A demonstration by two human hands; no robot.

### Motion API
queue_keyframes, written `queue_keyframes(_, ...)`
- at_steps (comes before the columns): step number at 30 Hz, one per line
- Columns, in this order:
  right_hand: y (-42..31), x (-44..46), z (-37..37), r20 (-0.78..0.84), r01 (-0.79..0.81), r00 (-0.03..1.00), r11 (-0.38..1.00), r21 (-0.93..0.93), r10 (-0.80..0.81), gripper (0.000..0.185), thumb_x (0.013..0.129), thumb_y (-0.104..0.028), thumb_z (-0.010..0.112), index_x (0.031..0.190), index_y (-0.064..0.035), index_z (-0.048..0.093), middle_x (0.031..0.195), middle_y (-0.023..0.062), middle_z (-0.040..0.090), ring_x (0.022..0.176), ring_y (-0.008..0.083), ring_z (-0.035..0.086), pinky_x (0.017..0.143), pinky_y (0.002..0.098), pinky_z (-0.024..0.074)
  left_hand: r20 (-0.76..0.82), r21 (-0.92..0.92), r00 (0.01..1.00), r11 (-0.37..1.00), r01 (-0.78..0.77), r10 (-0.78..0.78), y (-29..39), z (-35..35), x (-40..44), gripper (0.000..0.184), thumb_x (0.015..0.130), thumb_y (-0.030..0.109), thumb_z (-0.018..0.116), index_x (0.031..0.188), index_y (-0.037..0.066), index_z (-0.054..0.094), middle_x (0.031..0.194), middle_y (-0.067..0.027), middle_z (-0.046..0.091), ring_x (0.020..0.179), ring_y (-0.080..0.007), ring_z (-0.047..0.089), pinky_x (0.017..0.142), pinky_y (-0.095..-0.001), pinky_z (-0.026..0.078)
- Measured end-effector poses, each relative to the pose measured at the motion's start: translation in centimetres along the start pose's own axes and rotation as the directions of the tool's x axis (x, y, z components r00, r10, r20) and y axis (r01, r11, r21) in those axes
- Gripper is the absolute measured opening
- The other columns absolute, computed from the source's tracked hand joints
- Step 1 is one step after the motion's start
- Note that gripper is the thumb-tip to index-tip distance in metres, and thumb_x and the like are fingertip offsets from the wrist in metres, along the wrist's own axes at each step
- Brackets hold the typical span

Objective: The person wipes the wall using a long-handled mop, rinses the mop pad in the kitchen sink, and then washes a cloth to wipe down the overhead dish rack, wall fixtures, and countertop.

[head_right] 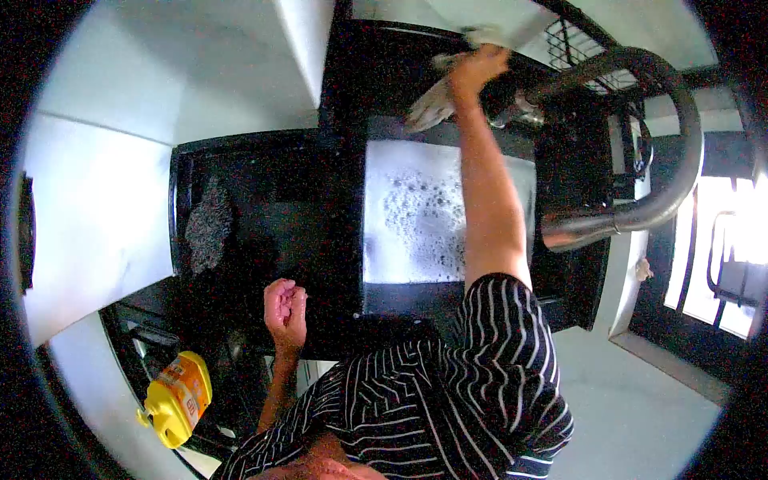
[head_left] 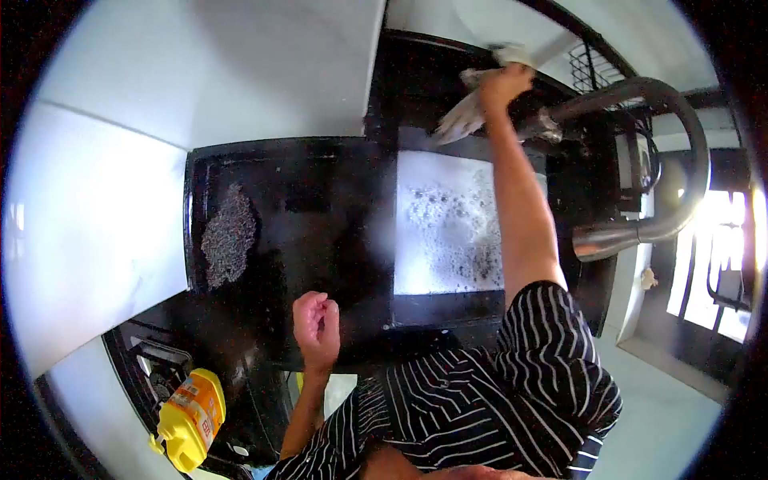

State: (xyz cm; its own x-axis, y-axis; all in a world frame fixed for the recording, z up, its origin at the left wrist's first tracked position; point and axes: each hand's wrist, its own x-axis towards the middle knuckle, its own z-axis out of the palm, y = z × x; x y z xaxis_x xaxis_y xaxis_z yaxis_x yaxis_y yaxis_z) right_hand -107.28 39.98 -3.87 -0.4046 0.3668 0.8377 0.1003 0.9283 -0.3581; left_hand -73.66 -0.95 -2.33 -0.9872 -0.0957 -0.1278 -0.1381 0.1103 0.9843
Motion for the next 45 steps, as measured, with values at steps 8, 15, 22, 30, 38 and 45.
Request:
queue_keyframes(8,-5.6,-6.5,10.8,0.2,0.251,0.929,0.929,0.272,-0.31,0.019,0.057,-0.007,0.059,0.076,-0.0028,0.059,0.089,0.0167,0.052,0.084,0.0361,0.049,0.067,0.0441,0.0373,0.003,0.094,1.0,0.995,-0.016,0.015,-1.0,-0.2,-0.2,0.021,0.081,-0.003,0.057,0.102,-0.001,0.052,0.105,-0.0082,0.049,0.08,-0.0115,0.053,0.069,-0.0227,0.047)
queue_keyframes(15,-5.4,-4.5,1.2,0.484,0.568,0.455,0.662,0.489,-0.748,0.032,0.059,-0.007,0.061,0.091,-0.0095,0.063,0.101,0.0107,0.056,0.087,0.0331,0.052,0.071,0.0397,0.0422,0.035,0.052,0.997,0.997,0.06,-0.062,-0.9,-0.3,0.3,0.021,0.083,0.0,0.057,0.103,-0.001,0.052,0.106,-0.0087,0.049,0.078,-0.0131,0.056,0.065,-0.0248,0.05)
queue_keyframes(22,-7.4,-7.5,6.1,0.554,0.585,0.654,0.809,0.061,-0.515,0.025,0.068,-0.018,0.059,0.093,-0.0141,0.064,0.106,0.0048,0.055,0.091,0.0308,0.051,0.07,0.044,0.043,0.023,0.09,0.999,0.995,0.041,-0.043,-1.1,-0.1,0.7,0.021,0.083,0.002,0.058,0.103,0.0,0.052,0.102,-0.0077,0.05,0.071,-0.0112,0.056,0.06,-0.0231,0.049)
queue_keyframes(30,-10.5,-12.1,-5.7,0.619,0.349,0.52,0.807,0.476,-0.589,0.019,0.062,-0.012,0.058,0.079,-0.0072,0.063,0.095,0.0092,0.052,0.086,0.0311,0.045,0.073,0.042,0.0412,0.035,0.171,0.999,0.985,-0.01,0.004,0.0,0.3,0.8,0.021,0.081,0.0,0.061,0.101,0.002,0.054,0.103,-0.0069,0.05,0.07,-0.0088,0.052,0.058,-0.0206,0.045)
queue_keyframes(38,-9.2,-10.4,-10.8,0.363,0.346,0.534,0.589,0.73,-0.764,0.015,0.056,-0.004,0.058,0.071,-0.0047,0.058,0.078,0.01,0.053,0.079,0.0313,0.049,0.069,0.0414,0.0412,0.048,0.329,0.998,0.943,-0.047,0.032,0.5,1.2,1.1,0.02,0.081,0.003,0.062,0.099,0.002,0.055,0.102,-0.0044,0.051,0.067,-0.0075,0.048,0.057,-0.0198,0.041)
queue_keyframes(45,-8.6,-11.8,-0.4,0.494,-0.088,0.869,0.971,0.224,-0.035,0.025,0.076,-0.01,0.053,0.1,-0.0111,0.059,0.104,0.0149,0.055,0.091,0.0403,0.048,0.078,0.0475,0.0437,0.051,0.385,0.997,0.92,-0.078,0.063,0.3,1.2,0.7,0.02,0.08,0.001,0.061,0.1,0.002,0.056,0.1,-0.0049,0.052,0.066,-0.0062,0.048,0.054,-0.0182,0.04)
